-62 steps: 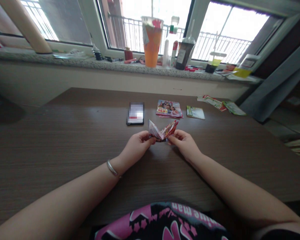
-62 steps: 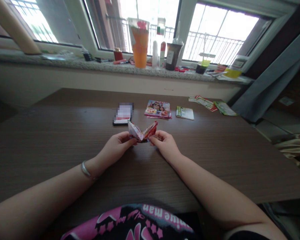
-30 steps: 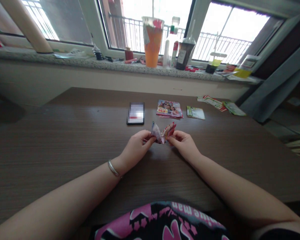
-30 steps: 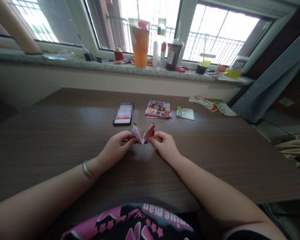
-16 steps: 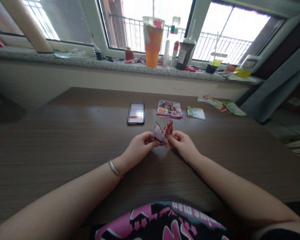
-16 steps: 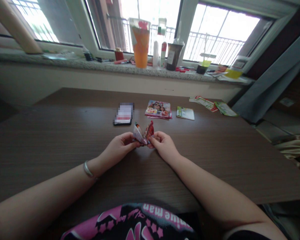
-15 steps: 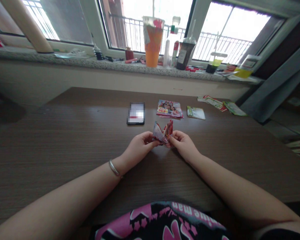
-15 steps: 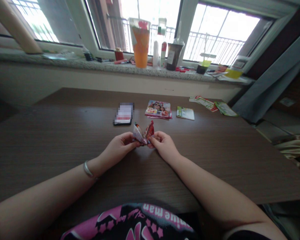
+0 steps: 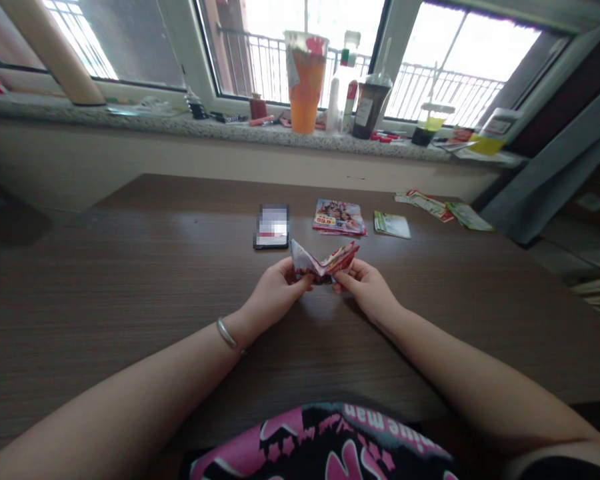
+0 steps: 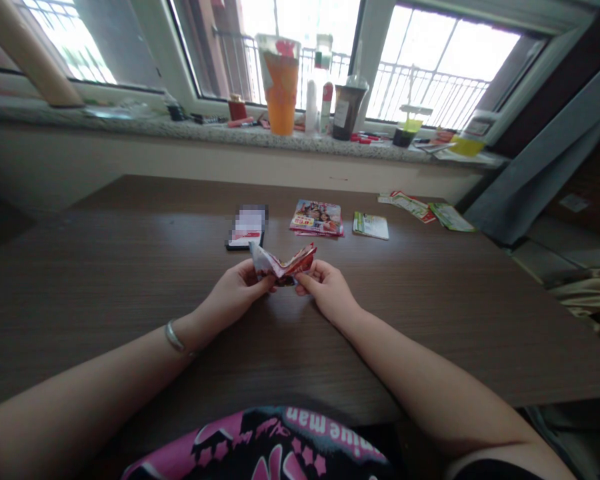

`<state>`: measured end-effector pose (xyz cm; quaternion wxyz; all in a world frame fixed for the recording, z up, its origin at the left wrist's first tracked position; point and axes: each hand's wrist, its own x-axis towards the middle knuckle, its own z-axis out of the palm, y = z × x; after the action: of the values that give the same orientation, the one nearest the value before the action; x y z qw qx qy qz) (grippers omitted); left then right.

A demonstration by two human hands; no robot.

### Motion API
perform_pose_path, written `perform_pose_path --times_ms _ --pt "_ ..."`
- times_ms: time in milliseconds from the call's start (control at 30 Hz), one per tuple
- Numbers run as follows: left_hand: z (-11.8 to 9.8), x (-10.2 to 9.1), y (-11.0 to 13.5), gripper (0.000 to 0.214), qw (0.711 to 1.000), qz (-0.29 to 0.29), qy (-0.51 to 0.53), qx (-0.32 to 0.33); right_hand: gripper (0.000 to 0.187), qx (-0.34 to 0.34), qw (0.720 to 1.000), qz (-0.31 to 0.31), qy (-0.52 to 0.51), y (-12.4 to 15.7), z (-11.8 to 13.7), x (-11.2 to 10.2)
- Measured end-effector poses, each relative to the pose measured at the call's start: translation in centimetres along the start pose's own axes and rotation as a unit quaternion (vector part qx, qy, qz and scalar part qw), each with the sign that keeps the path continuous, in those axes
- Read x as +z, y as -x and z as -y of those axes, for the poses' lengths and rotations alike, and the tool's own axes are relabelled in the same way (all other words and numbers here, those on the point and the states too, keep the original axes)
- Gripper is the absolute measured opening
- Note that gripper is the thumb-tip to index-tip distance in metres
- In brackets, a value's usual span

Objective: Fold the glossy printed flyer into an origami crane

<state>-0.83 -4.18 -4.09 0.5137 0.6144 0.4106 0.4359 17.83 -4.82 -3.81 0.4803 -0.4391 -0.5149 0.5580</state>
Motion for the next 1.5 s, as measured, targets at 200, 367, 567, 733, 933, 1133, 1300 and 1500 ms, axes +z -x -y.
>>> perform_pose_path --times_ms 200,367,567,733,933,1133,1300,1500 --pt "0.00 -0.07 -0.01 0.034 1.000 0.013 0.015 -0.004 0.039 -0.013 1.000 -0.002 0.015 -0.02 0.10 -0.03" --pt "0.12 -0.17 0.13 0.032 0.999 0.037 -0.016 0.003 0.043 -0.006 1.000 -0.005 0.007 -0.06 -0.12 0.13" --pt "-0.03 0.01 0.18 0.029 0.999 0.032 -0.026 0.014 0.041 -0.003 1.000 0.014 -0.010 0.04 -0.06 0.46" --pt "-0.15 0.20 0.09 0.031 0.999 0.043 0.001 0.014 0.038 -0.013 0.999 0.030 0.002 0.05 0.05 0.57" --pt "0.02 0.28 -0.03 0.032 0.999 0.046 0.021 0.005 0.034 -0.033 0.999 0.034 -0.016 0.10 0.07 0.61" --pt "-0.15 0.28 0.01 0.030 1.000 0.017 0.001 -0.020 0.037 -0.046 0.999 0.015 -0.015 -0.14 -0.52 0.40" --pt "-0.42 0.26 0.18 0.028 0.999 -0.014 -0.031 -0.010 0.032 -0.051 0.999 -0.002 0.020 -0.30 -0.69 0.12" --pt "0.22 0.22 -0.08 0.027 0.998 -0.003 -0.056 0.008 0.030 -0.055 0.997 0.000 0.057 -0.19 -0.39 0.15"
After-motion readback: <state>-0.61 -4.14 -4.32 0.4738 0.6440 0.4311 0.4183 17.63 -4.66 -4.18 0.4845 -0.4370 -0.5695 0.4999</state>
